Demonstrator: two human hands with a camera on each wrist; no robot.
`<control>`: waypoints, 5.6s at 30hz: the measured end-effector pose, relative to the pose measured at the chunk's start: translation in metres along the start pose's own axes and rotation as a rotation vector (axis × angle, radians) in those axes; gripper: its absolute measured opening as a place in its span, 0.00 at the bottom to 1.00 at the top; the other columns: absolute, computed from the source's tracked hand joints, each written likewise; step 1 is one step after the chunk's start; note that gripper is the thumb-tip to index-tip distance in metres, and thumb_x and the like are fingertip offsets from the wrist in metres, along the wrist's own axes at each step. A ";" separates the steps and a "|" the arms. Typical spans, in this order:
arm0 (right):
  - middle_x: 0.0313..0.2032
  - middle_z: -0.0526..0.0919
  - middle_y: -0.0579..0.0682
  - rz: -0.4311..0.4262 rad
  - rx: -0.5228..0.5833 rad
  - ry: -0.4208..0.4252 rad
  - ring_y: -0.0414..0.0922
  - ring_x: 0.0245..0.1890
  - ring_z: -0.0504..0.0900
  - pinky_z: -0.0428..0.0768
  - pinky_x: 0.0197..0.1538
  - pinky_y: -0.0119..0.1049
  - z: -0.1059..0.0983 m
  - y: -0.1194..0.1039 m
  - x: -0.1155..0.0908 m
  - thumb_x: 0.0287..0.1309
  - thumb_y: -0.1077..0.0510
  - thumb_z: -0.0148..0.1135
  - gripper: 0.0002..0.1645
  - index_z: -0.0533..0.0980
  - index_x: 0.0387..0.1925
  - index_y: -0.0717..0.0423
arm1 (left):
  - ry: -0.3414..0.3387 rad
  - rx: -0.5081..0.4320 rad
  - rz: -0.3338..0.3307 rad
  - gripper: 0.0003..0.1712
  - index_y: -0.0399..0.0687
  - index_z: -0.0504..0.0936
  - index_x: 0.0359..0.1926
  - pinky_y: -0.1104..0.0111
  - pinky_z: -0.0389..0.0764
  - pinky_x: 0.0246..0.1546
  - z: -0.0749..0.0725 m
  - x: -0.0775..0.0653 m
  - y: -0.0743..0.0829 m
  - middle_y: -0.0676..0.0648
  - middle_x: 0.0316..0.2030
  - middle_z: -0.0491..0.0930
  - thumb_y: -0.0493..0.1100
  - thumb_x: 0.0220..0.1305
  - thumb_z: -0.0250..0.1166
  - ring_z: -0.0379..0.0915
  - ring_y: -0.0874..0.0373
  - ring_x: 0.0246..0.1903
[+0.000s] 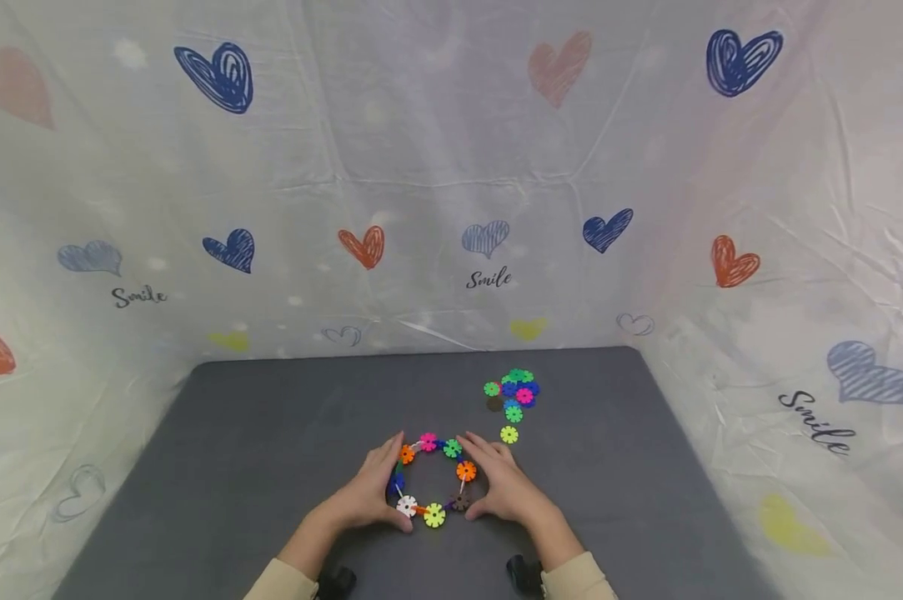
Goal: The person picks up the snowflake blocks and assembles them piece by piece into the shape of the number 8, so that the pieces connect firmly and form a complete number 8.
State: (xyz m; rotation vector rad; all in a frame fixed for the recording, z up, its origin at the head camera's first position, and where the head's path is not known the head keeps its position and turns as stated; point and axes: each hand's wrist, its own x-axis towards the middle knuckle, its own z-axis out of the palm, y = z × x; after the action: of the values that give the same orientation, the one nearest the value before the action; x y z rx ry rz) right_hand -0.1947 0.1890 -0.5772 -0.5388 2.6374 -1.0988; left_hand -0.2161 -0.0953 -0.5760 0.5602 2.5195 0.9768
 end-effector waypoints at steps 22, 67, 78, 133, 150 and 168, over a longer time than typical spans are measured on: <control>0.75 0.63 0.51 0.019 0.012 0.098 0.56 0.72 0.60 0.67 0.67 0.63 0.009 0.011 0.004 0.33 0.39 0.86 0.69 0.60 0.77 0.46 | 0.052 -0.009 -0.024 0.63 0.43 0.50 0.80 0.44 0.61 0.71 0.004 0.004 0.006 0.39 0.77 0.55 0.49 0.51 0.80 0.55 0.40 0.75; 0.71 0.67 0.60 0.101 -0.085 0.349 0.65 0.69 0.64 0.69 0.63 0.67 -0.007 0.005 -0.001 0.53 0.45 0.77 0.48 0.68 0.72 0.52 | 0.337 0.032 0.094 0.44 0.43 0.67 0.73 0.32 0.48 0.67 0.017 0.011 0.037 0.39 0.72 0.65 0.33 0.51 0.66 0.55 0.37 0.69; 0.39 0.79 0.55 0.415 -0.206 0.475 0.50 0.37 0.79 0.79 0.43 0.51 -0.017 0.027 0.010 0.61 0.47 0.71 0.24 0.79 0.50 0.58 | 0.198 0.461 -0.005 0.29 0.45 0.83 0.48 0.41 0.64 0.61 0.058 0.024 0.076 0.49 0.41 0.80 0.54 0.49 0.81 0.74 0.51 0.47; 0.33 0.89 0.58 -0.585 0.345 0.563 0.42 0.26 0.80 0.77 0.28 0.28 -0.017 -0.052 -0.013 0.51 0.80 0.66 0.15 0.86 0.37 0.63 | 0.503 0.295 0.418 0.21 0.55 0.90 0.45 0.73 0.65 0.34 -0.017 -0.027 0.110 0.60 0.32 0.88 0.54 0.49 0.78 0.70 0.68 0.28; 0.34 0.89 0.51 -0.098 0.242 0.662 0.46 0.25 0.84 0.83 0.31 0.34 -0.012 -0.018 -0.014 0.60 0.59 0.71 0.09 0.86 0.43 0.57 | 0.438 0.023 0.099 0.24 0.47 0.84 0.48 0.73 0.71 0.27 0.000 -0.021 0.099 0.58 0.29 0.81 0.51 0.53 0.79 0.67 0.67 0.25; 0.21 0.80 0.43 0.416 0.025 0.408 0.41 0.19 0.75 0.72 0.25 0.37 -0.013 0.008 -0.014 0.60 0.48 0.71 0.16 0.75 0.30 0.53 | 0.379 -0.485 0.047 0.17 0.52 0.83 0.54 0.70 0.79 0.34 0.010 -0.012 0.077 0.45 0.39 0.83 0.54 0.70 0.64 0.81 0.50 0.34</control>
State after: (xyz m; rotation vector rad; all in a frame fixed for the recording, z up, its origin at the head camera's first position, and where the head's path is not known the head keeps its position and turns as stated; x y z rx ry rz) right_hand -0.1888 0.2085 -0.5731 0.2658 2.8703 -1.1981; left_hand -0.1838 -0.0431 -0.5266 0.3048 2.4376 1.7830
